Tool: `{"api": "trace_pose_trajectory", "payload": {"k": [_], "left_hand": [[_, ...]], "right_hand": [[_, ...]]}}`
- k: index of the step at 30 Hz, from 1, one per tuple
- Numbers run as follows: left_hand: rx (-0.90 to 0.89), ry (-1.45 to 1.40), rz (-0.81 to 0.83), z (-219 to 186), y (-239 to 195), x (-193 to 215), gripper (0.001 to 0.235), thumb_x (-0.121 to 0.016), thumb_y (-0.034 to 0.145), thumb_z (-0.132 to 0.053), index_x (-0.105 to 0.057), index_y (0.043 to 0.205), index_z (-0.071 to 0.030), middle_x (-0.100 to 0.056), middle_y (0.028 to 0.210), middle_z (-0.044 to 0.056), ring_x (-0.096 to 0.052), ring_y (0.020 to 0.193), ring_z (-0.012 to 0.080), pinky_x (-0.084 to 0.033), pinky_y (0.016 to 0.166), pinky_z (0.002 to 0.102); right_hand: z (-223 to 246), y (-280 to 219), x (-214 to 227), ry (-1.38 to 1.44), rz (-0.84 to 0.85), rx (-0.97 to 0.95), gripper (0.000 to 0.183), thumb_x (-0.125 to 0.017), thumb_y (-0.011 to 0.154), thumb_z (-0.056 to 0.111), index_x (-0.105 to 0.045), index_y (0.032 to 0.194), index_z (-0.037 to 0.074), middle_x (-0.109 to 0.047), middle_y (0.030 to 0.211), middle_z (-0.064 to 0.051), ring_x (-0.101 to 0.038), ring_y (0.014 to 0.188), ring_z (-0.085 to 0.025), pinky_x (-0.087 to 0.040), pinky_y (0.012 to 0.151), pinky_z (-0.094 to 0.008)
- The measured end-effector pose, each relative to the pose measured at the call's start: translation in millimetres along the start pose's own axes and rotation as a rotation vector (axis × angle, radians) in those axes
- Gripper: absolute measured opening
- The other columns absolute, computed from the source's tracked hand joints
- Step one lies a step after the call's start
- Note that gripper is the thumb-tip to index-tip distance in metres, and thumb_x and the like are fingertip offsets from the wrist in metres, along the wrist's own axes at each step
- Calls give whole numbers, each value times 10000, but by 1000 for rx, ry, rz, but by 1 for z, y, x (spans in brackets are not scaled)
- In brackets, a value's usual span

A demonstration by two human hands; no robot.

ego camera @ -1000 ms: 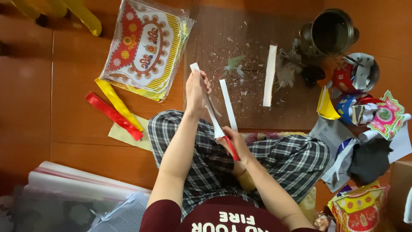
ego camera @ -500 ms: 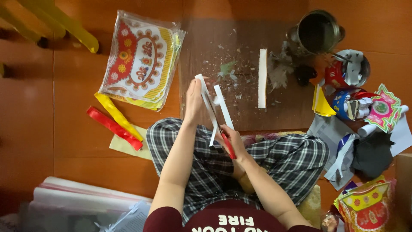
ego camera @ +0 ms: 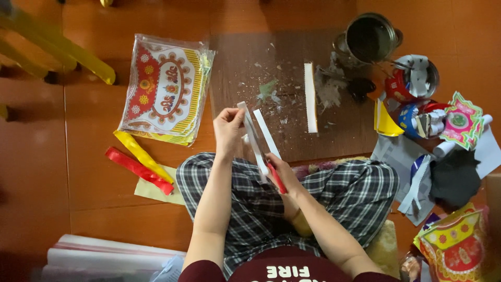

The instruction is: Cutting thin strips of material and preparing ribbons for decorations

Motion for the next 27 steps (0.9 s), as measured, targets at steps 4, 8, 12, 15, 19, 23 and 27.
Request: {"api": "trace_pose_trajectory", "payload": {"k": [4, 8, 12, 15, 19, 23, 27], "left_hand": [[-12, 82, 70, 36, 14, -1, 154, -868, 850, -147, -758, 881, -45, -674, 668, 71, -617, 570, 104, -541, 512, 231], [16, 101, 62, 34, 13, 3, 117, -827, 885, -146, -755, 897, -54, -669, 706, 50, -596, 620, 78, -549, 540, 234], [76, 15, 64, 26, 2, -4, 150, -835, 877, -148, -731, 887, -41, -656, 711, 44, -618, 613, 81, -593, 586, 239], [98, -39, 82, 54, 18, 0, 176, -849, 869, -142, -724, 889, -19, -660, 720, 71, -661, 598, 130, -624, 573, 288], [150, 36, 93, 44, 15, 3, 199, -891, 822, -163, -734, 830, -41, -642, 679, 61, -640, 562, 129, -611, 545, 281], [147, 253, 155, 33, 15, 13, 156, -830, 884, -178, -735, 890, -55, -608, 702, 63, -580, 578, 114, -562, 518, 252], [205, 198, 179, 32, 20, 15, 111, -765, 942, -179, -692, 898, -108, -595, 715, 12, -563, 588, 48, -488, 506, 138]], "right_hand": [[-4, 8, 9, 100, -13, -66, 353, -680, 930, 470, -609, 1099, 168, -667, 778, -143, -624, 751, -260, -515, 747, -456], [-8, 12, 5, 88, -80, -57, 316, -746, 919, 402, -638, 1073, 148, -682, 780, -163, -643, 762, -242, -527, 765, -420], [-41, 23, -3, 147, -126, -63, 281, -800, 890, 353, -683, 1052, 155, -697, 770, -114, -622, 794, -150, -531, 775, -344], [8, 2, 14, 182, -162, -89, 310, -816, 876, 319, -697, 1072, 110, -743, 831, -168, -688, 810, -216, -549, 806, -399], [10, 1, 15, 135, -162, -165, 329, -818, 864, 384, -707, 1079, 161, -736, 795, -110, -693, 782, -187, -553, 796, -366], [7, -7, 13, 278, -175, -238, 282, -780, 851, 356, -708, 1061, 181, -690, 758, -141, -670, 787, -287, -513, 782, -372], [12, -8, 11, 9, -114, -86, 420, -714, 902, 421, -671, 1200, 128, -737, 1023, -248, -682, 1072, -449, -512, 976, -527]]}}
Point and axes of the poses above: each hand's wrist, its own y-axis towards the middle knuckle, its own x-axis out of the back of the hand, z = x × y, the point moved 8 cm from there along y, towards the middle knuckle
